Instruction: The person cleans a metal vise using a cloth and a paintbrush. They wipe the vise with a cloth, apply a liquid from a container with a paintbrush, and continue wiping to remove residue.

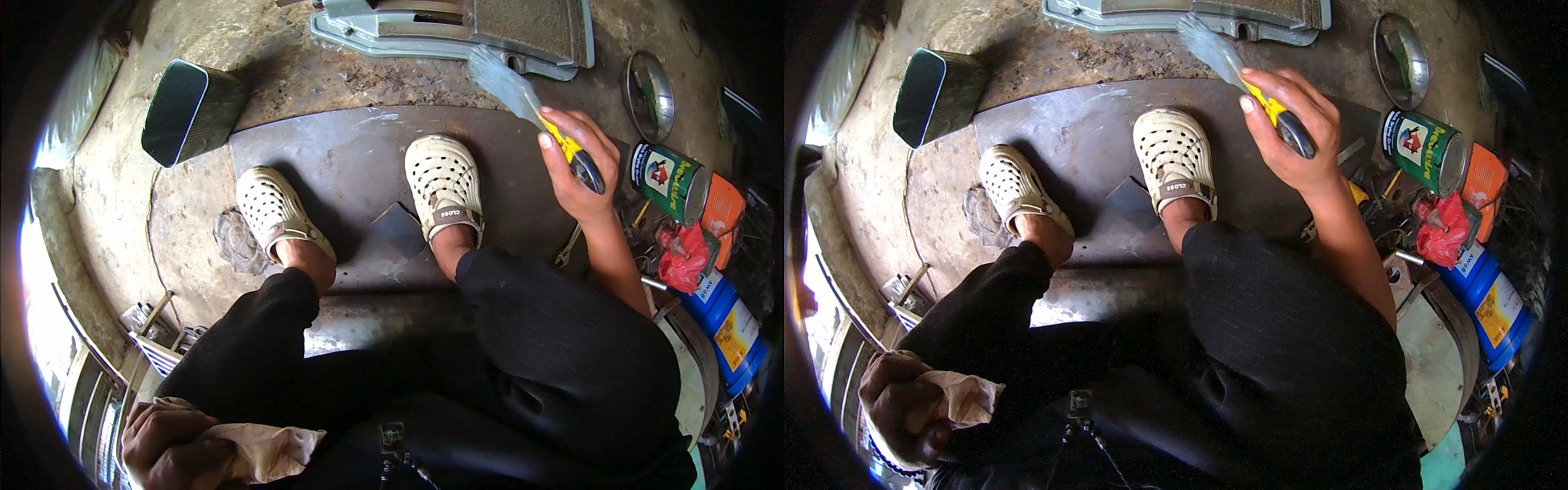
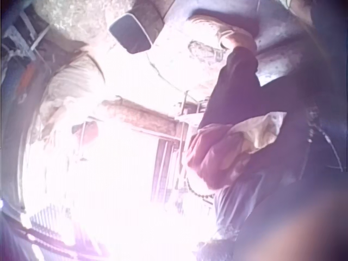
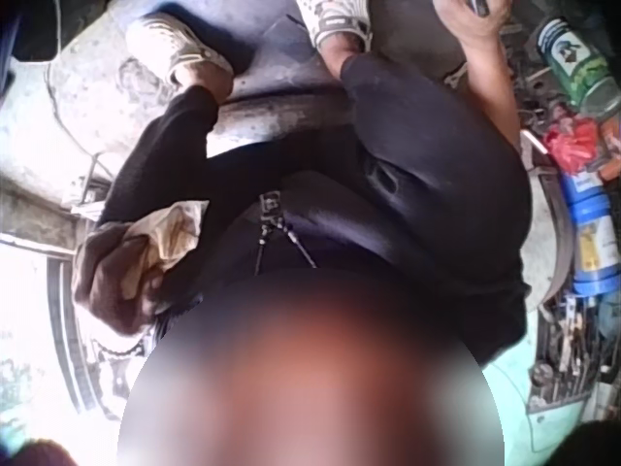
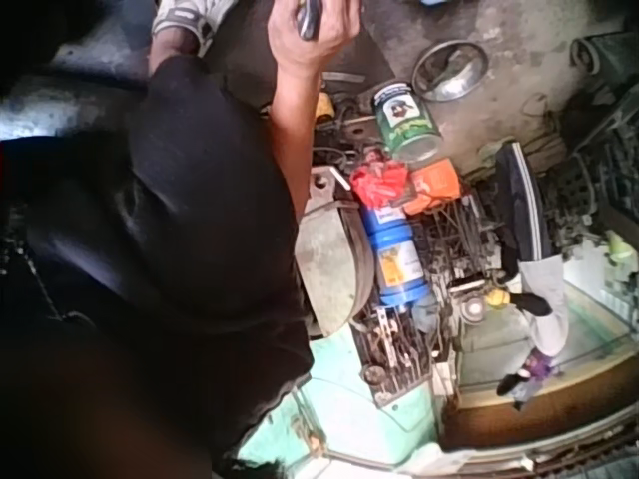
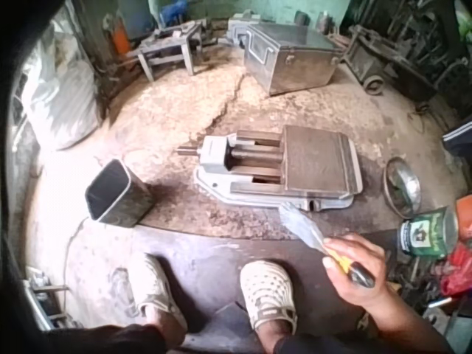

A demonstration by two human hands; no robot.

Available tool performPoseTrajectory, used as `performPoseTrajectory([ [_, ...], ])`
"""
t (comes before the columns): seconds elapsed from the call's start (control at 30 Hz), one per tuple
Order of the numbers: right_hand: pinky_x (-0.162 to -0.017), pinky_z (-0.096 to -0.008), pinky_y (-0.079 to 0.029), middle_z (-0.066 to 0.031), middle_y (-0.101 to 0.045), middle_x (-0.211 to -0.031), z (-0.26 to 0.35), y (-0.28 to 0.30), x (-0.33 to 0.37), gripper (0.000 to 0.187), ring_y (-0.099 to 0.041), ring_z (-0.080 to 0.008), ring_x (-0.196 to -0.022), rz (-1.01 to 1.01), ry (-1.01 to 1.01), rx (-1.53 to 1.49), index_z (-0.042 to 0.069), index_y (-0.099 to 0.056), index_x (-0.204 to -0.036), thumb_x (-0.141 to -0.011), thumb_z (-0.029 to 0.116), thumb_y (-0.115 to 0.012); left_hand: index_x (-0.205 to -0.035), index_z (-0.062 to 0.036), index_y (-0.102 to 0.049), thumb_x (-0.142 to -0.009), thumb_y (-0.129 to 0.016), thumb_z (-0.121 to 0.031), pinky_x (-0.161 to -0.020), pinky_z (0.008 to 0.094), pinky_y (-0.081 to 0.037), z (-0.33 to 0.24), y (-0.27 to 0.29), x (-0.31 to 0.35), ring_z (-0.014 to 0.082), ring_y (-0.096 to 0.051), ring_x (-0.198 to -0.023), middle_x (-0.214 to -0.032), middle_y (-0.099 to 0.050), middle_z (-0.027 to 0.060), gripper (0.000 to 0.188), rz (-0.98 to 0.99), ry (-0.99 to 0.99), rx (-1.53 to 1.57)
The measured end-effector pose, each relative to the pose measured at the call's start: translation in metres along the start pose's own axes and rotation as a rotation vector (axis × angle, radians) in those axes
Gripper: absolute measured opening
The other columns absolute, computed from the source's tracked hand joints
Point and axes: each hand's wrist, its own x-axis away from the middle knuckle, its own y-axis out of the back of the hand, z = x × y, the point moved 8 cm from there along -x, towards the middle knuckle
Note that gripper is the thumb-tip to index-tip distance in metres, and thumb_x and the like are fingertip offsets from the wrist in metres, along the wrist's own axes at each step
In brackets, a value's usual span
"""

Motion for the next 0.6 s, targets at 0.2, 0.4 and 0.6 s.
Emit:
performPoseTrajectory([
  [0.2, -0.074, -0.0333, -0.052, -0.0152, -0.07, -0.097, 0.006, 0.02, 0.02, 0.028, -0.067, -0.0276, -0.082, -0.023, -0.023, 0.046, -0.001, -0.067, -0.108, -0.08, -0.004, -0.068, -0.084, -0.0062, -0.067, -0.076, -0.073, -0.047, -0.058, 0.0391, -0.047, -0.002, -0.002, 0.003, 0.0281, -0.062, -0.064, -0.079, -0.06, 0.0142, 0.042, 0.006, 0.014, 0.001],
  [0.4, -0.076, -0.0354, -0.052, -0.0166, -0.069, -0.096, 0.008, 0.04, 0.025, 0.024, -0.067, -0.0289, -0.082, -0.099, -0.057, 0.041, -0.002, -0.066, -0.106, -0.083, 0.002, -0.066, -0.088, -0.0058, -0.07, -0.073, -0.076, -0.046, -0.061, 0.0373, -0.053, -0.003, 0.001, 0.008, 0.0274, -0.067, -0.069, -0.082, -0.065, 0.0148, 0.043, -0.008, -0.021, 0.014],
  [0.6, -0.081, -0.0372, -0.052, -0.0173, -0.07, -0.099, -0.014, 0.052, 0.04, 0.023, -0.069, -0.0295, -0.09, -0.24, -0.229, -0.009, -0.003, -0.066, -0.106, -0.085, 0.007, -0.065, -0.09, -0.0075, -0.073, -0.07, -0.083, -0.039, -0.064, 0.0367, -0.057, -0.012, 0.005, 0.006, 0.0272, -0.07, -0.073, -0.085, -0.069, 0.0131, 0.038, -0.012, -0.12, 0.059],
])
